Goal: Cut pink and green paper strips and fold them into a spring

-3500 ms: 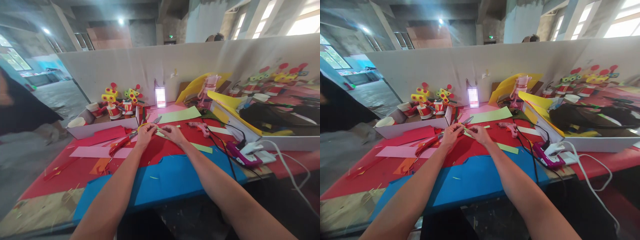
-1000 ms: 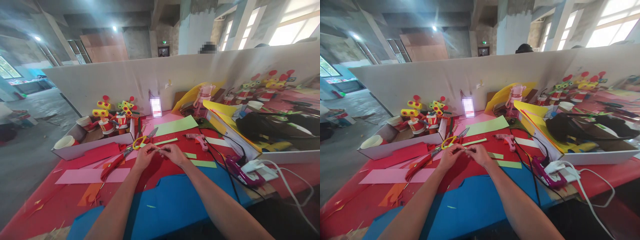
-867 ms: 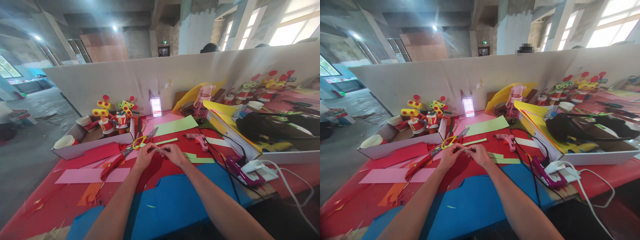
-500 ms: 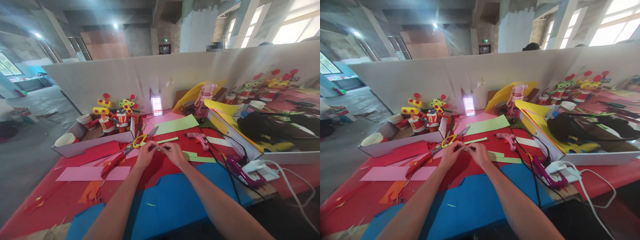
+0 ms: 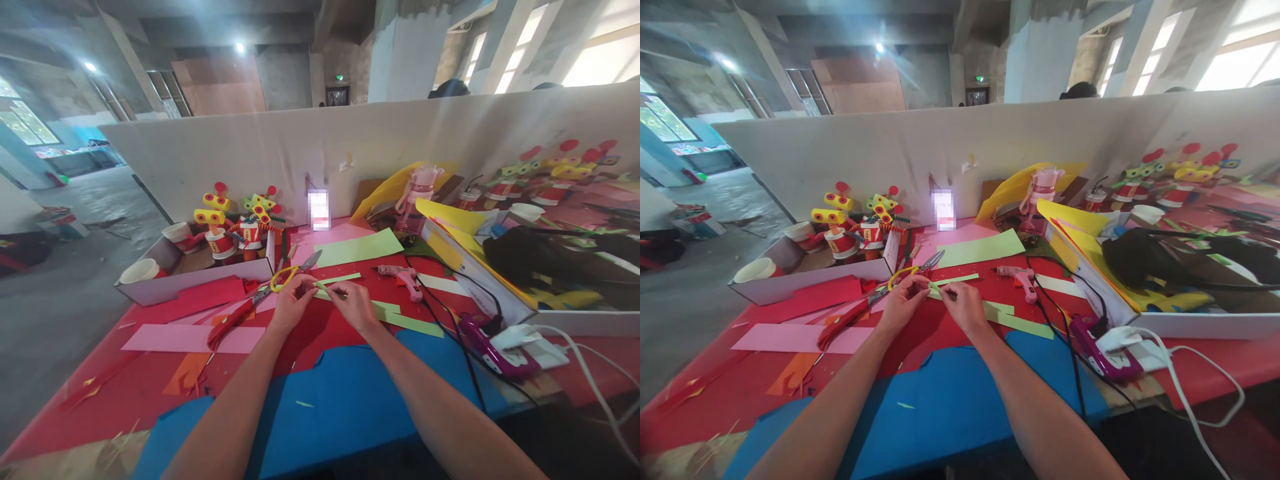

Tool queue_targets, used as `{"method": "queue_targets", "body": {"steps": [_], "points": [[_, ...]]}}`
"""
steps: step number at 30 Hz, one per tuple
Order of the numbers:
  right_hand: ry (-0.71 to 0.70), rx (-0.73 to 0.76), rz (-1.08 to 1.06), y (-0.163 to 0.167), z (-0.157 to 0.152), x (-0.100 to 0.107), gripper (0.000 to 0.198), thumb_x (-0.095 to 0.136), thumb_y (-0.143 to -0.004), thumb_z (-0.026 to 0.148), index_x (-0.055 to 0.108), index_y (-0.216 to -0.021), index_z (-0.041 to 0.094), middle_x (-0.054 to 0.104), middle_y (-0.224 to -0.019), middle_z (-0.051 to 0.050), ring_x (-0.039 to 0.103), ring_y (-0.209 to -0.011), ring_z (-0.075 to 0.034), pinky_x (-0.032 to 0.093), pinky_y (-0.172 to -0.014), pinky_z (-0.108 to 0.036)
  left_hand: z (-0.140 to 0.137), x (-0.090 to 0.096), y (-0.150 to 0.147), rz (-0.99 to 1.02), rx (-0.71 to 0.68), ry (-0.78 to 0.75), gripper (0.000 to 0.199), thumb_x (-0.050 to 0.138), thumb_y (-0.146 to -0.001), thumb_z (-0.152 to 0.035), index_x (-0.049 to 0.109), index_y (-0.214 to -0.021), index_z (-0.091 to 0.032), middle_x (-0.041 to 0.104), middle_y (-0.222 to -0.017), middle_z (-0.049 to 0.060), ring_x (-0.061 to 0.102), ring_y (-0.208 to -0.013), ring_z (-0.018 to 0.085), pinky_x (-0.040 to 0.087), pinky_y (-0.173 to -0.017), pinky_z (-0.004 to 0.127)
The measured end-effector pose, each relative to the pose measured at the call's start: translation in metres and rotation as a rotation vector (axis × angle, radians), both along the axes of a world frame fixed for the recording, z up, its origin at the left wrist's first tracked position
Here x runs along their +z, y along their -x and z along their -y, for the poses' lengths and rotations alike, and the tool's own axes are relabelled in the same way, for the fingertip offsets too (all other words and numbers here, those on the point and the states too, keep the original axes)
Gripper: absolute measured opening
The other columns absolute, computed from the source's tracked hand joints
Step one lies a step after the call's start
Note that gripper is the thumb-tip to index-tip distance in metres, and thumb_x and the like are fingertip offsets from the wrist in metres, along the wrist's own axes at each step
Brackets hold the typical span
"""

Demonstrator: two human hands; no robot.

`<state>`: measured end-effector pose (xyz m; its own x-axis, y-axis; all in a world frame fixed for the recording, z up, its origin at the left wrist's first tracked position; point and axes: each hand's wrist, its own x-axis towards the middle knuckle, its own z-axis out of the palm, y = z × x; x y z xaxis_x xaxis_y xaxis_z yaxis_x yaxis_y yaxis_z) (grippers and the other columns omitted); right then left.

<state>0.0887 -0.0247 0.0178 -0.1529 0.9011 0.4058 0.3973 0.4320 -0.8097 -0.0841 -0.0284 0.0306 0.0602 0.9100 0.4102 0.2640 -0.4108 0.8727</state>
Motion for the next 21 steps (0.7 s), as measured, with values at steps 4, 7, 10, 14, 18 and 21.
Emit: {"method": "queue_targets", "body": {"steps": [4, 7, 10, 14, 18, 21], "points": [[-0.008, 0.022, 0.016, 0.0002, 0.0023, 0.003, 0.018, 0.056, -0.086, 0.028, 0.071, -0.078, 0.022, 0.074, -0.081, -0.005, 0.067, -0.075, -0.02, 0.047, -0.067, -0.028, -0.0015, -0.0026, 0.0005, 0.012, -0.008, 0.024, 0.014, 0.066, -0.076, -0.028, 0.061, -0.086, -0.02, 0.057, -0.073, -0.001, 0.053, -0.068, 0.013, 0.045, -0.063, 0.026], [-0.018, 0.033, 0.035, 0.0006, 0.0041, 0.0055, 0.017, 0.056, -0.085, 0.026, 0.07, -0.078, 0.022, 0.074, -0.082, -0.005, 0.067, -0.076, -0.02, 0.046, -0.068, -0.028, -0.0019, -0.0039, 0.0013, 0.013, -0.014, 0.042, 0.014, 0.065, -0.077, -0.03, 0.061, -0.084, -0.019, 0.057, -0.072, -0.001, 0.054, -0.068, 0.013, 0.045, -0.063, 0.025], [-0.025, 0.039, 0.058, 0.0007, 0.0051, 0.0064, 0.017, 0.055, -0.086, 0.026, 0.069, -0.077, 0.022, 0.073, -0.082, -0.005, 0.066, -0.075, -0.02, 0.046, -0.068, -0.028, -0.0019, -0.0039, 0.0022, 0.043, 0.005, 0.051, 0.016, 0.066, -0.077, -0.033, 0.061, -0.083, -0.019, 0.058, -0.07, -0.001, 0.055, -0.066, 0.013, 0.046, -0.062, 0.024], [-0.041, 0.031, 0.061, 0.0002, 0.0045, 0.0053, 0.019, 0.054, -0.087, 0.027, 0.069, -0.077, 0.022, 0.073, -0.08, -0.005, 0.065, -0.075, -0.02, 0.045, -0.068, -0.028, -0.0025, -0.004, 0.0034, 0.084, 0.025, 0.147, 0.019, 0.069, -0.075, -0.034, 0.064, -0.085, -0.018, 0.061, -0.066, -0.002, 0.056, -0.06, 0.012, 0.046, -0.059, 0.025], [-0.033, 0.022, 0.079, -0.0002, 0.0037, 0.0042, 0.018, 0.055, -0.087, 0.026, 0.07, -0.077, 0.023, 0.073, -0.082, -0.005, 0.066, -0.076, -0.02, 0.046, -0.07, -0.028, -0.0029, -0.0054, 0.0043, 0.037, 0.049, 0.203, 0.015, 0.069, -0.074, -0.031, 0.072, -0.084, -0.019, 0.065, -0.062, -0.001, 0.056, -0.055, 0.013, 0.046, -0.056, 0.026], [-0.033, -0.003, 0.093, 0.0006, 0.0034, 0.0027, 0.017, 0.056, -0.086, 0.024, 0.07, -0.077, 0.023, 0.074, -0.083, -0.005, 0.066, -0.077, -0.021, 0.047, -0.072, -0.028, -0.0033, -0.0072, 0.0043, 0.001, 0.062, 0.179, 0.014, 0.067, -0.076, -0.03, 0.075, -0.081, -0.02, 0.068, -0.064, 0.0, 0.056, -0.055, 0.013, 0.045, -0.054, 0.026]]}}
